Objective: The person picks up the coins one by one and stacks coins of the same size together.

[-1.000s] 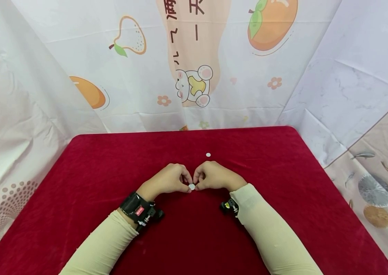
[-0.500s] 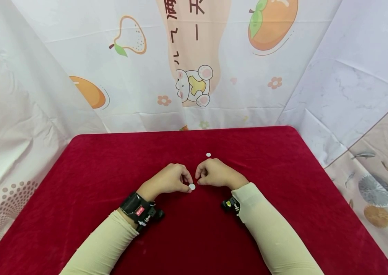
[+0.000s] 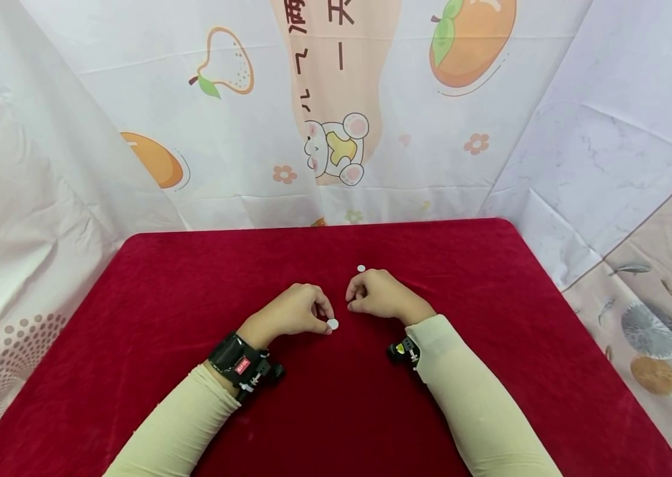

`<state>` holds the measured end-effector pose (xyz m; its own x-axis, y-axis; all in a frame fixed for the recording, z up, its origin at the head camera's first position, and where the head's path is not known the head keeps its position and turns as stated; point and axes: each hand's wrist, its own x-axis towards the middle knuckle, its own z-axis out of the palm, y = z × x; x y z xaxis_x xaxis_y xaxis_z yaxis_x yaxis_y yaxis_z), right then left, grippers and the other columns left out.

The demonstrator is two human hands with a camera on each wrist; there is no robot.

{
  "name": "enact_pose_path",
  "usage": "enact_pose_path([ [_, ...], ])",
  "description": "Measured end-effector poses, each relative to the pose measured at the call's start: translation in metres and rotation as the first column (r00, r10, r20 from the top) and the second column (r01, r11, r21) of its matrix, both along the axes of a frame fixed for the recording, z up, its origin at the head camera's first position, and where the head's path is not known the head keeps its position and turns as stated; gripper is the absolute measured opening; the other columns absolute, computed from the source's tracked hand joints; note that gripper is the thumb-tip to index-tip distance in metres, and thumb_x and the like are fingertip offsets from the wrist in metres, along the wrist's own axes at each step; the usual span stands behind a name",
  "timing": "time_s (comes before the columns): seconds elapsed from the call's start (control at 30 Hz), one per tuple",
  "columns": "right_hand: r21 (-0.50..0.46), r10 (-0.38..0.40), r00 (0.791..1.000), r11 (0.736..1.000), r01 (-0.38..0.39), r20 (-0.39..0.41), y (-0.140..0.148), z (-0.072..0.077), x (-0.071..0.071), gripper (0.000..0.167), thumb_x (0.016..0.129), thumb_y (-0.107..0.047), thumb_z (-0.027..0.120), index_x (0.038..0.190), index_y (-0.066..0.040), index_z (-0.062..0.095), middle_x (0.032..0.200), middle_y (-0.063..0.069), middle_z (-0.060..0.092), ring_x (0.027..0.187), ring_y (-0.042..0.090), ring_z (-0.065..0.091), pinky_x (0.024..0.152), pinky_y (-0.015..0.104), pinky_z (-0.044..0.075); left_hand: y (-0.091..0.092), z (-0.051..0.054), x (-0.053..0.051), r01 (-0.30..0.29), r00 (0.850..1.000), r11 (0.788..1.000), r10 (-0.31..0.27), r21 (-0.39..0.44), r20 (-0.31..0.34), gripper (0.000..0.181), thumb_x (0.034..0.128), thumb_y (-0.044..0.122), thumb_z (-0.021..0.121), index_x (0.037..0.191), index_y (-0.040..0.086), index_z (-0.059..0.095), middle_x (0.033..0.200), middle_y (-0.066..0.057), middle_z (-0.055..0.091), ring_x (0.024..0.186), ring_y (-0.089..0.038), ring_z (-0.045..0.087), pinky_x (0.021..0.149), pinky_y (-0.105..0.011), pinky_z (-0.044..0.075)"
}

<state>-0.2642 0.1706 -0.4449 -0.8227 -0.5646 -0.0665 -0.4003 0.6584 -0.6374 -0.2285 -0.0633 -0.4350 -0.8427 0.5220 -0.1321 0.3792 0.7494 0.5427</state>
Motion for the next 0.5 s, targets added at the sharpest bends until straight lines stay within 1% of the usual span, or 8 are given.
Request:
enact_pose_path([
  [0.17, -0.007, -0.036, 0.999, 0.999, 0.036, 0.013, 0.004, 0.001, -0.002, 0.008, 0.088, -0.018, 0.081, 0.09, -0.023, 0.076, 0.069, -0.004, 0.065, 0.061, 0.011, 0.056, 0.064, 0.03, 0.05, -0.001, 0.0, 0.0, -0.003, 1.0, 1.0, 0.003, 0.012, 0.004, 0.013, 0.0782, 0.027, 0.091, 0.083, 0.026, 0.079, 0.08, 0.014, 0.068, 0.076, -0.006, 0.061, 0.07, -0.026, 0.052],
  [0.43, -0.014, -0.076, 0.997, 0.997, 0.076, 0.015, 0.012, -0.001, -0.007, 0.007, 0.088, -0.018, 0.081, 0.093, -0.021, 0.076, 0.07, -0.004, 0.063, 0.063, 0.011, 0.055, 0.065, 0.028, 0.049, -0.001, 0.0, 0.0, -0.004, 1.0, 1.0, 0.004, 0.003, 0.003, 0.014, 0.0781, 0.028, 0.091, 0.083, 0.026, 0.079, 0.08, 0.014, 0.068, 0.077, -0.007, 0.061, 0.07, -0.026, 0.052],
  [0.5, -0.022, -0.091, 0.996, 0.996, 0.091, 0.019, 0.014, 0.0, -0.007, 0.007, 0.089, -0.017, 0.08, 0.093, -0.02, 0.076, 0.071, -0.003, 0.063, 0.064, 0.012, 0.055, 0.065, 0.029, 0.049, -0.001, 0.0, 0.0, -0.005, 1.0, 1.0, 0.005, 0.003, 0.006, 0.013, 0.0783, 0.028, 0.091, 0.083, 0.026, 0.079, 0.08, 0.014, 0.068, 0.078, -0.007, 0.061, 0.071, -0.026, 0.052],
])
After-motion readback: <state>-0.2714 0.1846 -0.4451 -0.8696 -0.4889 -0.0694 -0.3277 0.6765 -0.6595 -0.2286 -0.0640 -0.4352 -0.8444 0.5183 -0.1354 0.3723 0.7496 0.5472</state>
